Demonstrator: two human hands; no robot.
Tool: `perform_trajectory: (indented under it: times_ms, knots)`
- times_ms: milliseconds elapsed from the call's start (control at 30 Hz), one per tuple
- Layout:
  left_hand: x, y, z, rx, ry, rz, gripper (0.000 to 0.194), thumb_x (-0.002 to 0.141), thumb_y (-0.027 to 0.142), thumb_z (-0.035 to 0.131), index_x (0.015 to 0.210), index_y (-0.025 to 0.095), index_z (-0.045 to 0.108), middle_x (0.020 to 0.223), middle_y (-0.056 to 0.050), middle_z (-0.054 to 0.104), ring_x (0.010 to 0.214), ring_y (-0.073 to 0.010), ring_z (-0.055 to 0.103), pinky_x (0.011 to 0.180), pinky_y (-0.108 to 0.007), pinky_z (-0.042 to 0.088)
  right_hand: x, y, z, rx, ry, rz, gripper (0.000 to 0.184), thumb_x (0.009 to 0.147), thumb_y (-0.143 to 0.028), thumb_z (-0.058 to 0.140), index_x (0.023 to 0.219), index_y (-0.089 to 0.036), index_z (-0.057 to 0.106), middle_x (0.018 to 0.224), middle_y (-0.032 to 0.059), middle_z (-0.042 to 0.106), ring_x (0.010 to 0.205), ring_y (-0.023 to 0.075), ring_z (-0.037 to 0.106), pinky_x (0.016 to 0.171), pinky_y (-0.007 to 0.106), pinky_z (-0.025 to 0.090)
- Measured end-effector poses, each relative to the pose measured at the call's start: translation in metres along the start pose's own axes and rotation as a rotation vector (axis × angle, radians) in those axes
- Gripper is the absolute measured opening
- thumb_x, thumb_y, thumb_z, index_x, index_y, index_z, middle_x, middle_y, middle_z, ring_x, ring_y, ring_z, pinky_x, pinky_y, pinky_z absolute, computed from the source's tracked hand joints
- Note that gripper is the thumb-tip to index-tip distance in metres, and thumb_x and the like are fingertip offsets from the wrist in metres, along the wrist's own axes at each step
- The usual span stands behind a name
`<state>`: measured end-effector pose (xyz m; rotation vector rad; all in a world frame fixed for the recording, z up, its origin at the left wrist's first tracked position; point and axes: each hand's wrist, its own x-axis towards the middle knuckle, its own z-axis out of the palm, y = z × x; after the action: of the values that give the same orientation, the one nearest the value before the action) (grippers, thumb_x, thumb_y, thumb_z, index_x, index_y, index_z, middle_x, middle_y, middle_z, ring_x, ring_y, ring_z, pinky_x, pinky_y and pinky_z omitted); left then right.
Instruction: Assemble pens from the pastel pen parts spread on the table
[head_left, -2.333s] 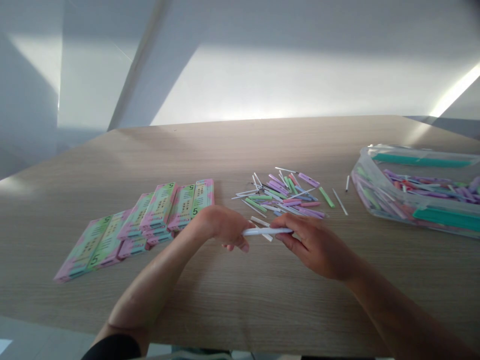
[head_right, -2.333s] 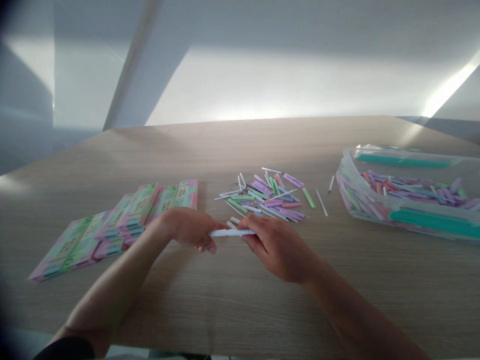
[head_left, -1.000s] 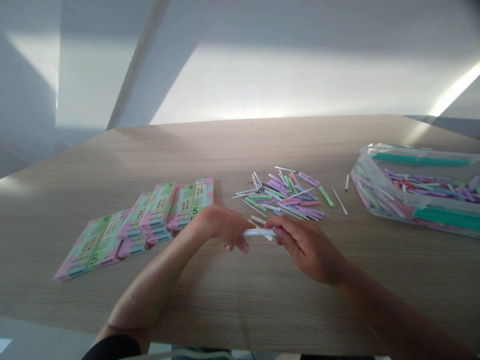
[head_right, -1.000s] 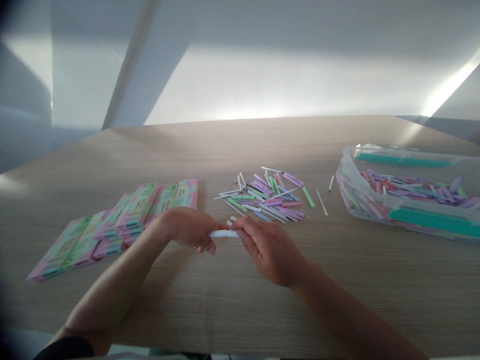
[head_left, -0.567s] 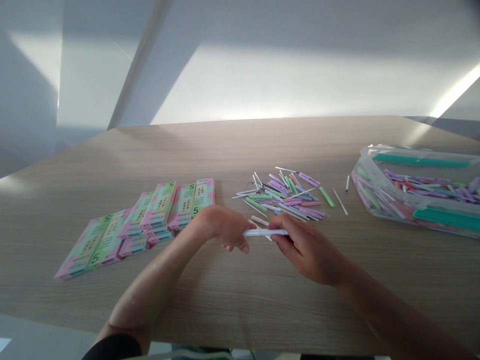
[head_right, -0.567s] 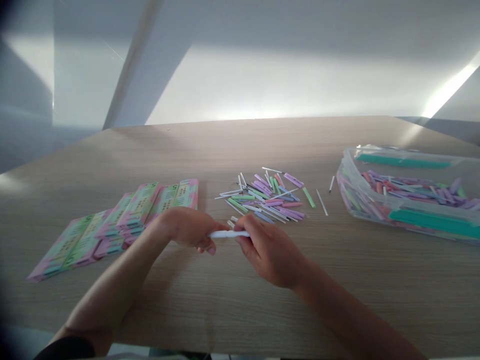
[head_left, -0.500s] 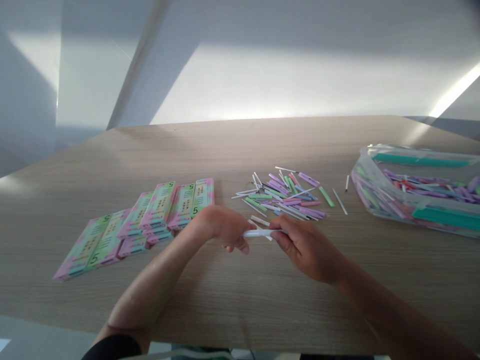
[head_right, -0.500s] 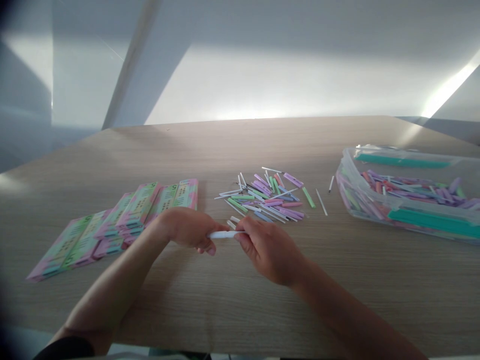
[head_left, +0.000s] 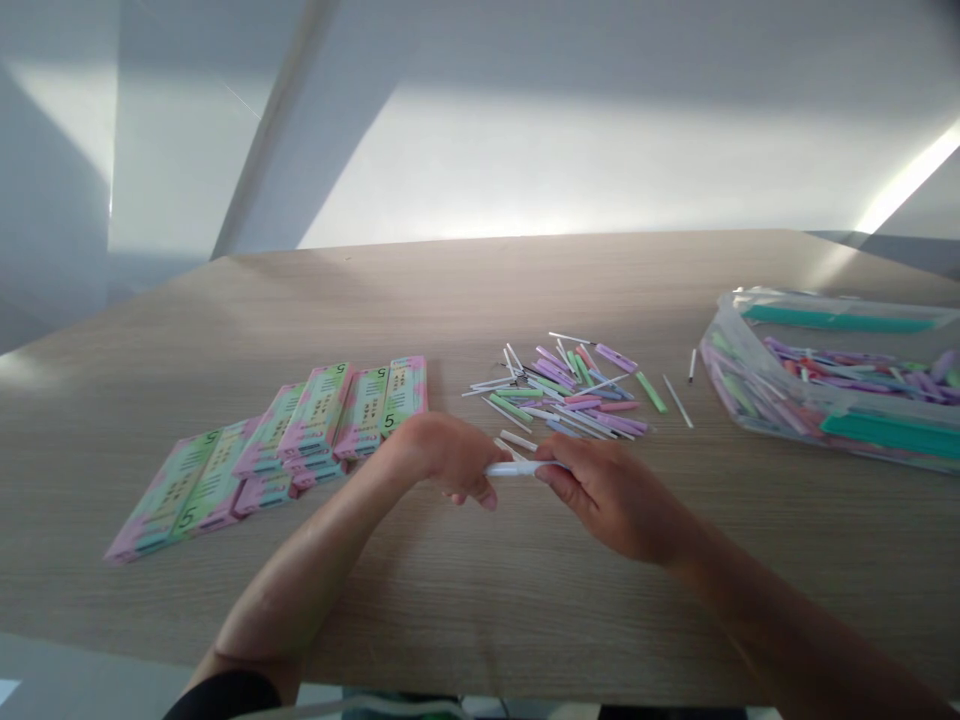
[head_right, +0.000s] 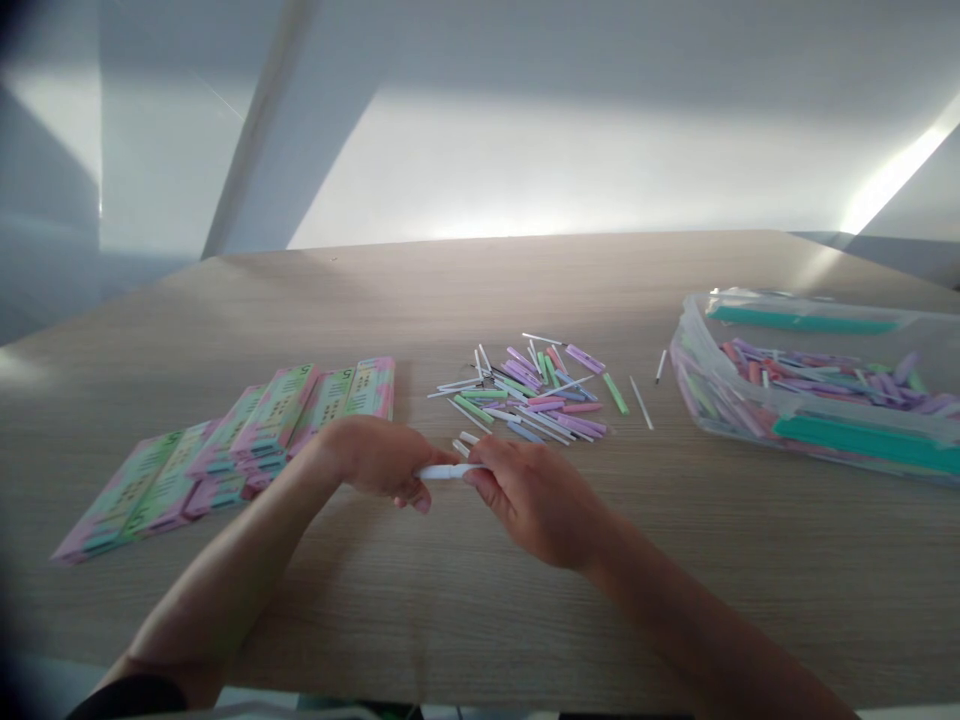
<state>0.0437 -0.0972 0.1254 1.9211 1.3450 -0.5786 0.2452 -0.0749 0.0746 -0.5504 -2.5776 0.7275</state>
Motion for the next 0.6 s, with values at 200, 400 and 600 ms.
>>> perform_trajectory:
  times_ms: [200,400,600]
  knots:
    - [0.0012,0.0012,-0.0008,-0.036,-0.032,0.001,0.04,0.079,0.027,0.06,0.118,0.022,0.055,0.069,-0.001,0.069,0.062,-0.0162,0.062,0.056,-0.022,0.041,-0.0018,-0.0028,-0.0004,0.05,0.02,0.041,0.018,0.086,-0.02,0.05,0.103,-0.019,0.045,0.082,0.0011,0.059,0.068,0.0133,0.052,0.061,0.024,0.035]
    - [-0.0011,0.0021,-0.0019,-0.007,-0.01,0.002,0.041,0.079,0.027,0.061,0.119,0.023,0.054,0.068,-0.001,0.069,0.064,-0.0172,0.062,0.056,-0.022,0.04,-0.0006,-0.0013,-0.0002,0.021,0.001,0.022,0.009,0.092,-0.026,0.043,0.093,-0.02,0.049,0.077,0.0005,0.058,0.066,0.0134,0.051,0.059,0.024,0.033]
    - [-0.001,0.0025,-0.0022,-0.024,-0.033,0.012,0.042,0.08,0.026,0.059,0.121,0.022,0.053,0.072,-0.002,0.07,0.064,-0.0164,0.062,0.056,-0.022,0.041,-0.0011,-0.0006,-0.0008,0.076,0.001,0.042,0.016,0.086,-0.022,0.051,0.1,-0.02,0.046,0.082,0.0004,0.057,0.067,0.0124,0.05,0.061,0.023,0.034]
